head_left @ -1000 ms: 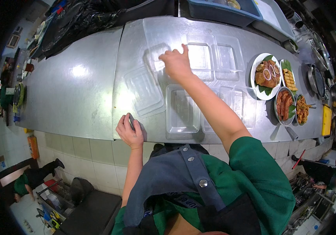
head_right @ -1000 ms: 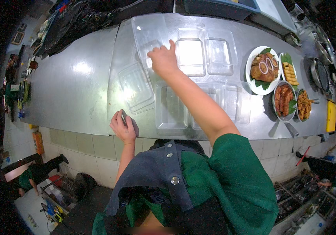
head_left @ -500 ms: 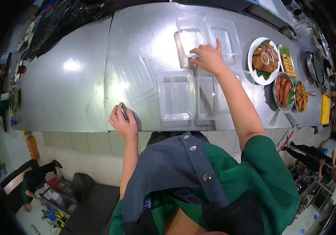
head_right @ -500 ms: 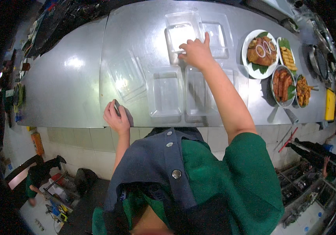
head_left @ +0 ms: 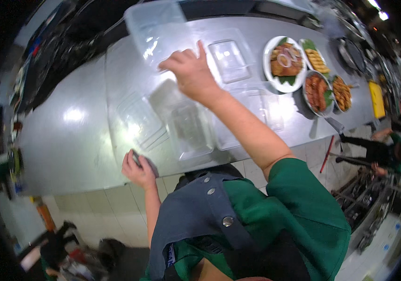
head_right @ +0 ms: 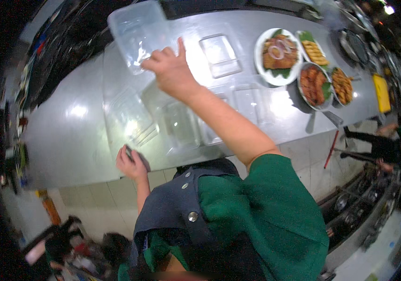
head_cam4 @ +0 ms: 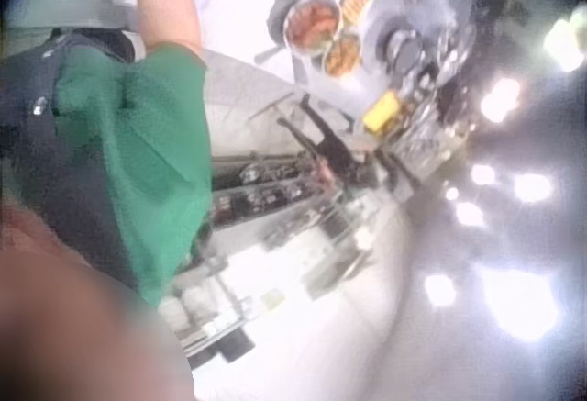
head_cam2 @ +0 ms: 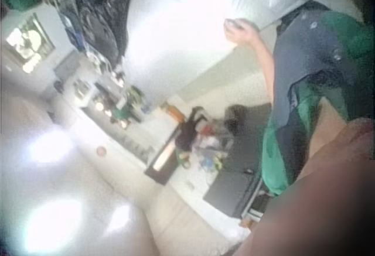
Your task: The person assembles food into clear plastic containers using tongs. They place small round items and sliced tomatoes into compartments, then retrieve a metal tray of yellow food and place it on the counter. The person also handles a large round lid and a green scoop in a commercial kitchen.
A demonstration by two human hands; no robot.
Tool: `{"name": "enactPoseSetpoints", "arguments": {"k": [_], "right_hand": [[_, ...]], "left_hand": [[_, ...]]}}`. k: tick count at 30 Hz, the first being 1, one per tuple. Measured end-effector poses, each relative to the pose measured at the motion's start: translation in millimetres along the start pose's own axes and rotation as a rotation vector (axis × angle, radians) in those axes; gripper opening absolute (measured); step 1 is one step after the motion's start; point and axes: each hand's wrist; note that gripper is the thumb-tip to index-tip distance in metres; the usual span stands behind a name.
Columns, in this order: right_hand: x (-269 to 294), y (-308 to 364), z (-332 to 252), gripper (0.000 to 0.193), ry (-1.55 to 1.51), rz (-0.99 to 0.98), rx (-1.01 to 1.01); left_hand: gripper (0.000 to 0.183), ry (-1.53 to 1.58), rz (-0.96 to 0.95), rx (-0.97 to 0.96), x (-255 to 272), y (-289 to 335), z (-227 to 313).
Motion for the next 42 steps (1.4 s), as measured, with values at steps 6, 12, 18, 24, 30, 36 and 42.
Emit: {"name": "enactPoseSetpoints", "arguments": {"k": [6,12,18,24,30,36,42], "right_hand": [[41.7,16.8,30.4,0.014,-0.13,0.102,-0.058],[89.4,58.6,42.9,0.012,-0.173,0.198,-0.252],[166.1,122.3,21.0,0.015,-0.052,0.354,-0.296],[292.3,195.9,22.5,0.016,0.357,0.518,-0.359],[409.7,326.9,124.1,0.022,0.775,0.587,-0.571],[455.3,467.5,304.9,0.028,0.796,0.405,-0.841],[475.6,528.0,439.0,0.019,0.795,0.179,-0.849]], "left_hand": [[0.037,0.011,-0.016,0.015,-0.5,4.2,1.8],[0.036,-0.016,0.023,-0.018,-2.9,3.9,1.2],[0.034,0.013,0.025,-0.042,-0.3,7.7,-0.6],[0.031,-0.048,0.064,-0.121,-6.1,11.7,-17.7],[0.03,0.298,-0.023,0.095,-0.2,19.9,-13.4],[0.029,0.741,0.204,0.609,21.2,99.9,51.7],[0.03,0.452,0.179,0.453,20.2,150.9,166.2]]}}
Point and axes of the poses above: each hand's wrist, its own y-axis away from the middle knuckle, its own x-axis out of the back of the hand, z = x × y, and after that the axes turned 3 degrees about -y, right-handed
